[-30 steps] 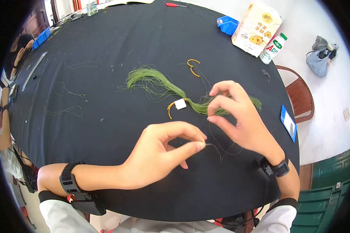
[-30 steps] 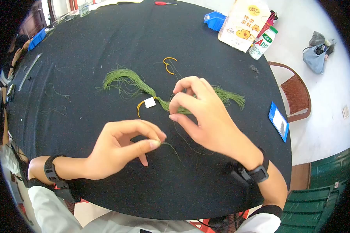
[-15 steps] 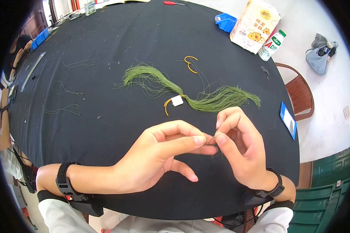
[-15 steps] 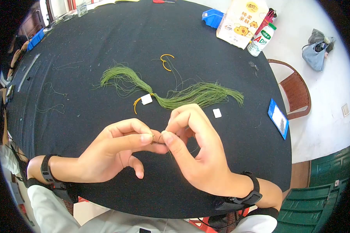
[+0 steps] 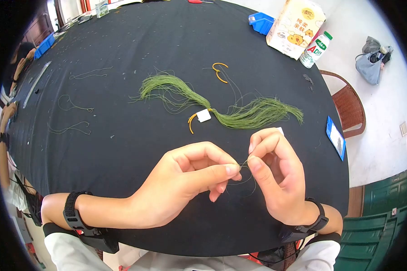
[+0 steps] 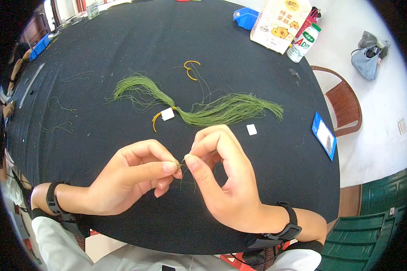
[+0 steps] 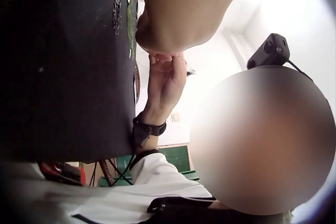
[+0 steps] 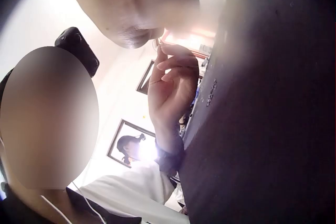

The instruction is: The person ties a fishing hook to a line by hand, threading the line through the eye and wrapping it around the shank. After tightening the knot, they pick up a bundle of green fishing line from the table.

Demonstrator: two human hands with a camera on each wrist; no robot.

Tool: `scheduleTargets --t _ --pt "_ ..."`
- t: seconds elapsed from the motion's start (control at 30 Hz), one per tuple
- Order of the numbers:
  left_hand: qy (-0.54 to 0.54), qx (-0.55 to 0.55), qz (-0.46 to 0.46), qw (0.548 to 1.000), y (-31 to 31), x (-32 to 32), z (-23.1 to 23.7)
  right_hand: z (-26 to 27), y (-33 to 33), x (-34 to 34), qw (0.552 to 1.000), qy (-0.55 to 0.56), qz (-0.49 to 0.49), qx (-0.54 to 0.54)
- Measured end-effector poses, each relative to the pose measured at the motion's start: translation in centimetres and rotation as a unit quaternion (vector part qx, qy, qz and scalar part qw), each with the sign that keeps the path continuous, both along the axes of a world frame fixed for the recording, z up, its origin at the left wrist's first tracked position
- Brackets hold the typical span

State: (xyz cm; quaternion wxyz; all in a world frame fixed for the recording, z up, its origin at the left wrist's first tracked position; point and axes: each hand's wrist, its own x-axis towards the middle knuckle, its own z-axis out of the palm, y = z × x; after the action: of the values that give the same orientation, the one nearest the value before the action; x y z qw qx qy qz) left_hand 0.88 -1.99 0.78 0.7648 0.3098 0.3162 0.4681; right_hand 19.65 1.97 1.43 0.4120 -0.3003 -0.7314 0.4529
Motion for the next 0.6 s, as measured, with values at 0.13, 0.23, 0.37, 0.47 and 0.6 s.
scheduleTargets --t 0.13,0.23,0.37,0.47,0.6 --pt "0.019 0.004 0.009 1.000 0.04 0.06 0.06 -0.07 -0.16 0.05 1.000 -0.003 -0.016 0.004" --pt "0.025 0.001 0.011 1.000 0.01 0.05 0.08 0.02 -0.38 0.03 0.999 0.002 -0.023 -0.024" --pt "0.028 -0.005 0.010 1.000 0.02 0.02 0.12 -0.03 -0.53 0.03 0.999 -0.004 -0.024 -0.042" --pt "0.024 -0.008 0.010 1.000 0.01 0.00 0.12 -0.17 -0.73 -0.04 0.999 0.000 -0.023 -0.046" --pt "0.037 -0.010 0.010 0.999 0.04 0.04 0.18 -0.48 -0.91 -0.13 0.999 0.005 -0.027 -0.045"
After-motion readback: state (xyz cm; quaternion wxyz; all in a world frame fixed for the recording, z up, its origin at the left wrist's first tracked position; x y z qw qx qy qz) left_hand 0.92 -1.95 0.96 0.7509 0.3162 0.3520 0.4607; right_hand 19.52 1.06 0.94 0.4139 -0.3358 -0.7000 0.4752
